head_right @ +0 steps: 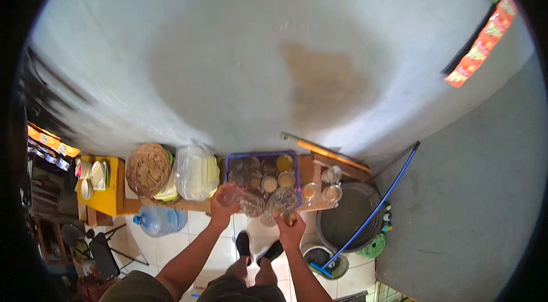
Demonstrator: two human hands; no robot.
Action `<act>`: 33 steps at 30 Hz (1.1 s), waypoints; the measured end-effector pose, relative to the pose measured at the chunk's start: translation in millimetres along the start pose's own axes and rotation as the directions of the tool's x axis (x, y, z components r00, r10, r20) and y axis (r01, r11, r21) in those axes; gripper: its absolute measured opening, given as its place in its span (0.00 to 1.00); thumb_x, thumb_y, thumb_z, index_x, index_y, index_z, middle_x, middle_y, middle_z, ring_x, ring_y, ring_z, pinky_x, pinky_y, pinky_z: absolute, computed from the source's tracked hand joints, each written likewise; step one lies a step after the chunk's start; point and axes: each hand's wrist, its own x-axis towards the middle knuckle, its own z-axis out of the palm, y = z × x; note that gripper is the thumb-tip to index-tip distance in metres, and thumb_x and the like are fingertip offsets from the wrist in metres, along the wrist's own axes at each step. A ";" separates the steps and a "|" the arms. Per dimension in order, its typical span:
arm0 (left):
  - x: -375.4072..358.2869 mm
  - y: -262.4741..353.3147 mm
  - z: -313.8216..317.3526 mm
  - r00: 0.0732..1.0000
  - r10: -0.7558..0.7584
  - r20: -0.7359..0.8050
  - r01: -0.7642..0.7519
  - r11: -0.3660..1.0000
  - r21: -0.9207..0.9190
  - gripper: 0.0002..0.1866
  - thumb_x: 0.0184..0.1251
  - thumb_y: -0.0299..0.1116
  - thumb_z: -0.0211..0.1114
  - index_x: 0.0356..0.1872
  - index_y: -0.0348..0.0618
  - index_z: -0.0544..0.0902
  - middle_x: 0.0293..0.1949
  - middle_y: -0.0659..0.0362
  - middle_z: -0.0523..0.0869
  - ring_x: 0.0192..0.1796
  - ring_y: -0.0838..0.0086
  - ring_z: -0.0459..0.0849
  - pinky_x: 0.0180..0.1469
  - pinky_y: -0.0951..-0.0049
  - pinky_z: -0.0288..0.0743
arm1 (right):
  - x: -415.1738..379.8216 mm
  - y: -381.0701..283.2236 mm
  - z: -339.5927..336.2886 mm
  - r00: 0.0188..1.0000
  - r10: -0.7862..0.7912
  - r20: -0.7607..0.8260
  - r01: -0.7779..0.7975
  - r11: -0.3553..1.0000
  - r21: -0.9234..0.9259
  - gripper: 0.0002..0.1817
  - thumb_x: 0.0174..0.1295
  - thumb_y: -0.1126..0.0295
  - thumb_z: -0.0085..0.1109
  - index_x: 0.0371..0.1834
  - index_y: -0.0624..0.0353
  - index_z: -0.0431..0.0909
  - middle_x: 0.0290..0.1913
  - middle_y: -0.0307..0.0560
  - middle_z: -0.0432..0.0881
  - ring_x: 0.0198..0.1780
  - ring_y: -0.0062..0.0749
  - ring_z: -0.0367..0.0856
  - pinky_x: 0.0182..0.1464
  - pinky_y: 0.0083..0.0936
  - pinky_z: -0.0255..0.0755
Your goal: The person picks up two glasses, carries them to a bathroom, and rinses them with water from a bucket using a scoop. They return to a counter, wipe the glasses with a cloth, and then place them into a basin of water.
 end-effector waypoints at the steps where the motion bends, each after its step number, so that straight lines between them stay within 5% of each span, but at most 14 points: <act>1: -3.0 8.2 1.0 0.999 -0.012 0.035 0.012 1.000 -0.009 0.32 0.39 0.13 0.69 0.51 0.41 0.72 0.50 0.58 0.78 0.55 0.68 0.77 0.57 0.66 0.71 | -5.8 -13.7 1.6 1.000 0.008 0.014 -0.008 1.000 -0.003 0.25 0.50 0.74 0.71 0.18 0.50 0.56 0.19 0.26 0.56 0.22 0.12 0.53 0.24 0.15 0.50; 5: -16.2 38.8 8.8 0.998 0.037 0.059 -0.035 0.999 -0.035 0.30 0.43 0.14 0.66 0.52 0.42 0.72 0.50 0.56 0.78 0.54 0.63 0.79 0.57 0.63 0.73 | -27.0 -54.2 6.8 0.998 -0.050 -0.025 0.046 0.989 -0.141 0.27 0.48 0.77 0.71 0.16 0.49 0.54 0.18 0.26 0.57 0.21 0.12 0.53 0.24 0.15 0.51; 14: -27.1 128.5 39.6 0.934 -0.016 0.356 0.045 0.996 -0.074 0.33 0.44 0.31 0.72 0.56 0.45 0.69 0.47 0.56 0.76 0.48 0.62 0.80 0.50 0.58 0.78 | -82.6 -138.3 7.8 0.982 -0.186 -0.041 0.189 0.975 0.115 0.29 0.45 0.77 0.73 0.15 0.49 0.53 0.17 0.25 0.58 0.20 0.09 0.54 0.22 0.14 0.51; 16: -37.0 156.8 61.7 0.889 -0.027 0.457 0.143 0.965 -0.221 0.37 0.45 0.32 0.70 0.60 0.50 0.64 0.48 0.55 0.73 0.47 0.61 0.80 0.48 0.57 0.79 | -97.8 -153.3 3.7 0.973 -0.211 -0.094 0.222 0.966 0.131 0.29 0.46 0.76 0.74 0.14 0.49 0.54 0.16 0.25 0.59 0.20 0.09 0.55 0.21 0.14 0.52; 18: -38.9 157.8 61.5 0.851 -0.065 0.521 0.169 0.973 -0.156 0.38 0.45 0.31 0.70 0.61 0.51 0.62 0.48 0.55 0.73 0.47 0.61 0.80 0.49 0.57 0.79 | -113.5 -164.6 -3.6 0.959 -0.230 -0.164 0.254 0.956 0.144 0.29 0.47 0.74 0.74 0.14 0.50 0.54 0.16 0.26 0.59 0.19 0.09 0.55 0.20 0.15 0.52; 23: -50.2 154.8 86.8 0.752 -0.091 0.653 0.159 0.986 -0.045 0.36 0.46 0.30 0.69 0.59 0.48 0.63 0.46 0.55 0.73 0.44 0.64 0.80 0.48 0.62 0.77 | -151.0 -172.6 -36.8 0.906 -0.304 -0.294 0.268 0.951 -0.156 0.30 0.46 0.71 0.75 0.12 0.50 0.53 0.16 0.25 0.57 0.20 0.10 0.52 0.20 0.16 0.48; 29: -79.9 136.4 113.8 0.604 -0.231 0.763 0.193 0.971 0.141 0.35 0.38 0.22 0.73 0.53 0.40 0.67 0.47 0.53 0.75 0.45 0.67 0.80 0.47 0.65 0.77 | -200.1 -151.1 -84.3 0.847 -0.245 -0.471 0.248 0.967 -0.056 0.32 0.44 0.70 0.77 0.12 0.50 0.52 0.16 0.24 0.57 0.21 0.10 0.52 0.20 0.16 0.49; 33: -98.2 120.3 140.8 0.386 -0.230 0.894 0.131 0.972 0.194 0.34 0.37 0.20 0.71 0.52 0.37 0.68 0.44 0.55 0.77 0.46 0.71 0.79 0.49 0.69 0.76 | -239.2 -147.0 -120.2 0.774 -0.248 -0.583 0.271 0.961 -0.050 0.32 0.44 0.71 0.77 0.13 0.49 0.51 0.16 0.24 0.58 0.21 0.10 0.54 0.21 0.15 0.51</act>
